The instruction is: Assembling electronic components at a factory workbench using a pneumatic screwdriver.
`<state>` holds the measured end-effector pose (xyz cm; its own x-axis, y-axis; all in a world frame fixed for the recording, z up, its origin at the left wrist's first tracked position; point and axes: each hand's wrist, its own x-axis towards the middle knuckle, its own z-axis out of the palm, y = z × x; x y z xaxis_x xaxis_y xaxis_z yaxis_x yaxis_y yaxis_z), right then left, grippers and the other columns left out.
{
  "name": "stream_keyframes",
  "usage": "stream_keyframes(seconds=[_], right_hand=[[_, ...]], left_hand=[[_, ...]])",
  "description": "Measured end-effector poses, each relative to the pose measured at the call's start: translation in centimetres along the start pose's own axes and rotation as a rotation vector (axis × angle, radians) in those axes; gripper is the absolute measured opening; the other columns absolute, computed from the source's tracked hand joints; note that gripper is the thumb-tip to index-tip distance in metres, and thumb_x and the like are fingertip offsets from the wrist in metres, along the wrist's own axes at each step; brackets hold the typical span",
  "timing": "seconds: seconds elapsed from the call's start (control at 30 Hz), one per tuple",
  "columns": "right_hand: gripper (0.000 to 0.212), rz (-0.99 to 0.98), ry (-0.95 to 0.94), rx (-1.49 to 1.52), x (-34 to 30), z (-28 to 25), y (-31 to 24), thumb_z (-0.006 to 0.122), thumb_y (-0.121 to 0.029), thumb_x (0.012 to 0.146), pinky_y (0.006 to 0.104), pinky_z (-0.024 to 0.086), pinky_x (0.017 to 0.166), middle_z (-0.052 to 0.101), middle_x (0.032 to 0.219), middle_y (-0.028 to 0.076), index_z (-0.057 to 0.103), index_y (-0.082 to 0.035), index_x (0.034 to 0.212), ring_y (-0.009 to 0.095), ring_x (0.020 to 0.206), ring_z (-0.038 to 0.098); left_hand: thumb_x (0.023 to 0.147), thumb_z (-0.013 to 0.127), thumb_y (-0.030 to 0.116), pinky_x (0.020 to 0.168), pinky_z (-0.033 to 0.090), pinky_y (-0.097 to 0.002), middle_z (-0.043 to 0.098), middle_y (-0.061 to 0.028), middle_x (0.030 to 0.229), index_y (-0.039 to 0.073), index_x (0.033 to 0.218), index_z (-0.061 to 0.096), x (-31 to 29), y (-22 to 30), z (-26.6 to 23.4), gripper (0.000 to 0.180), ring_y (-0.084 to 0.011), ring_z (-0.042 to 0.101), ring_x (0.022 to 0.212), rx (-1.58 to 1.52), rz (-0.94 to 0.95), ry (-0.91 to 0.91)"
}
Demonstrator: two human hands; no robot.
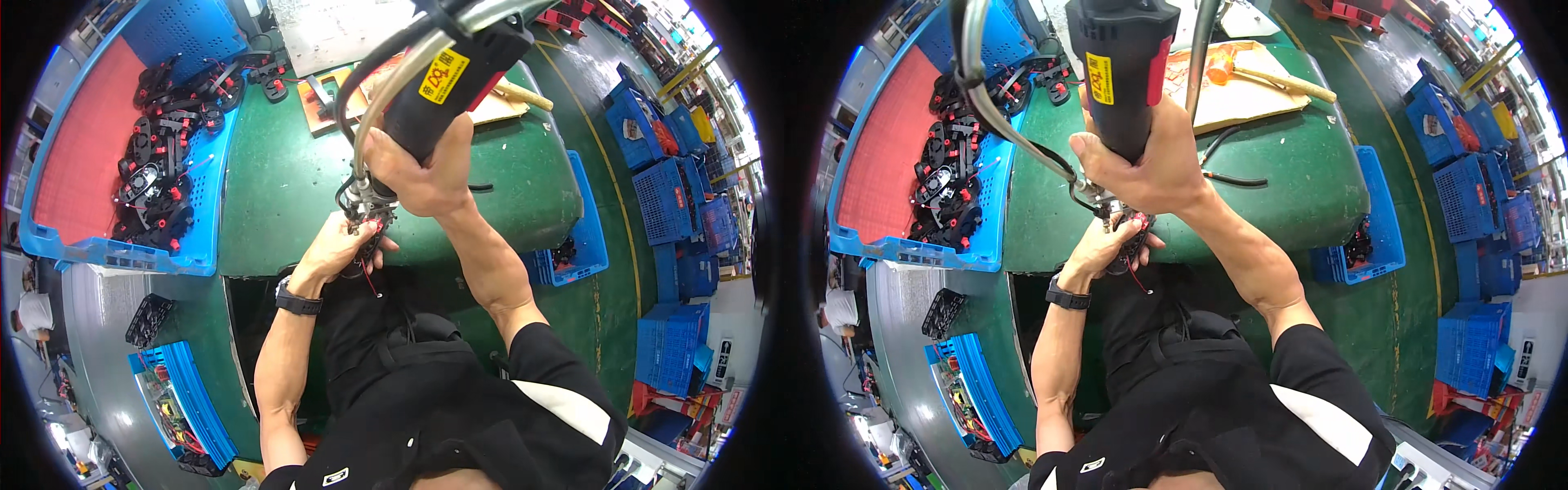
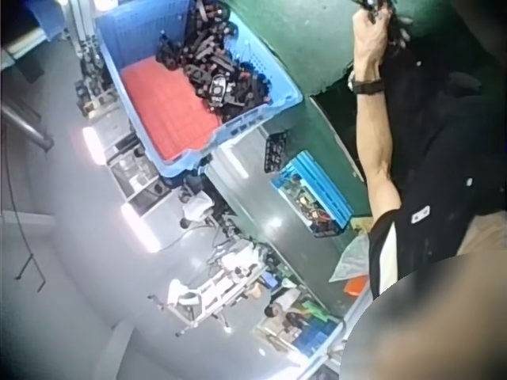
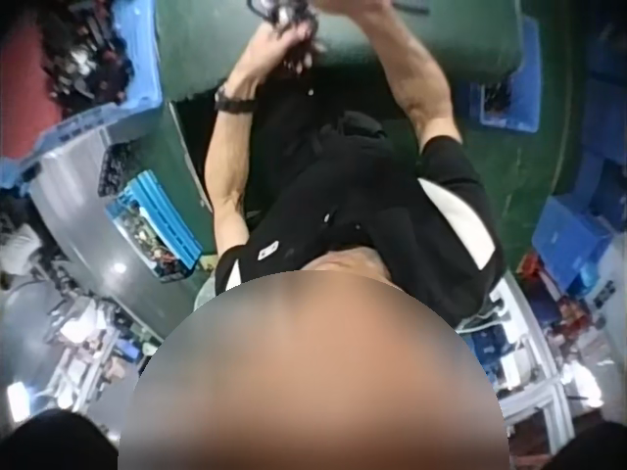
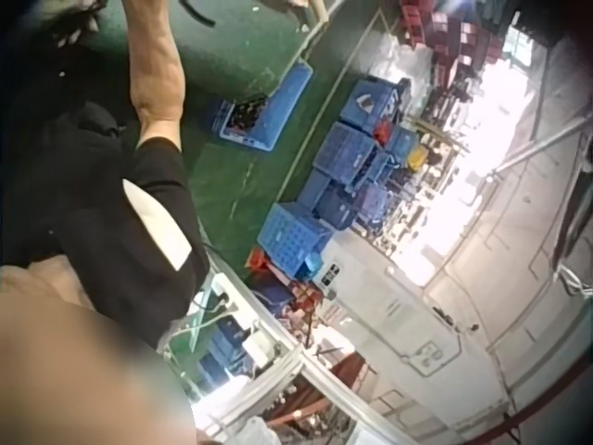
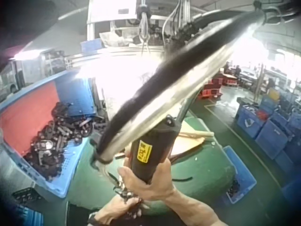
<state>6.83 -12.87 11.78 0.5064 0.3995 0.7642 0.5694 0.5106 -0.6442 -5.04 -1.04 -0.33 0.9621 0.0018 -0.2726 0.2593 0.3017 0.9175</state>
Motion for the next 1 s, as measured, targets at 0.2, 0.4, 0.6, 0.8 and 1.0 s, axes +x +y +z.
stream_keyframes(seconds=[0.2,0.4,0.6,0.8,1.0], right_hand=[[0.039,0.049,-0.049,0.117,0.3,-0.6,0.6,0.065,0.009,0.081,0.0288,0.055,0.074,0.066,0.088,0.006,0.056,0.007,0.118,0.011,0.079,0.063],[0.026,-0.008,0.345,-0.252,5.2,-3.2,-1.1,0.065,-0.020,0.094,0.0303,0.050,0.066,0.062,0.083,0.005,0.063,0.002,0.108,0.015,0.071,0.060],[0.043,-0.118,-0.035,-0.695,-3.6,-3.2,0.6,0.068,-0.006,0.092,0.0394,0.050,0.094,0.066,0.115,0.026,0.056,0.008,0.131,0.031,0.112,0.066],[0.011,0.611,-0.265,-0.248,-11.1,-6.4,1.2,0.060,-0.005,0.095,0.0259,0.049,0.062,0.066,0.077,0.005,0.065,0.004,0.099,0.009,0.071,0.061],[0.021,0.633,0.758,-0.092,-15.0,-21.5,1.8,0.060,-0.024,0.103,0.0229,0.055,0.058,0.069,0.087,0.002,0.069,-0.005,0.102,0.009,0.060,0.064]], left_hand=[[0.102,0.059,0.025,0.051,0.055,-0.0280,0.073,-0.0180,0.089,0.000,0.109,0.057,-0.2,-0.2,-0.5,0.026,-0.0161,0.067,0.061,0.034,0.004,-0.045],[0.097,0.062,0.012,0.060,0.056,-0.0279,0.073,-0.0165,0.096,-0.001,0.127,0.047,-0.6,0.2,0.1,0.036,-0.0160,0.068,0.071,0.129,0.060,-0.062],[0.091,0.068,0.005,0.065,0.057,-0.0285,0.073,-0.0142,0.094,-0.001,0.141,0.038,-1.8,1.3,1.5,0.058,-0.0144,0.069,0.073,0.282,0.166,0.020],[0.086,0.077,0.016,0.091,0.054,-0.0384,0.067,-0.0225,0.116,0.000,0.150,0.029,-0.5,1.9,2.4,0.082,-0.0275,0.068,0.103,0.549,0.432,-0.076],[0.079,0.075,0.014,0.103,0.046,-0.0445,0.062,-0.0255,0.120,-0.004,0.128,0.056,0.7,6.6,-6.9,0.055,-0.0412,0.058,0.115,1.222,0.835,0.564]])
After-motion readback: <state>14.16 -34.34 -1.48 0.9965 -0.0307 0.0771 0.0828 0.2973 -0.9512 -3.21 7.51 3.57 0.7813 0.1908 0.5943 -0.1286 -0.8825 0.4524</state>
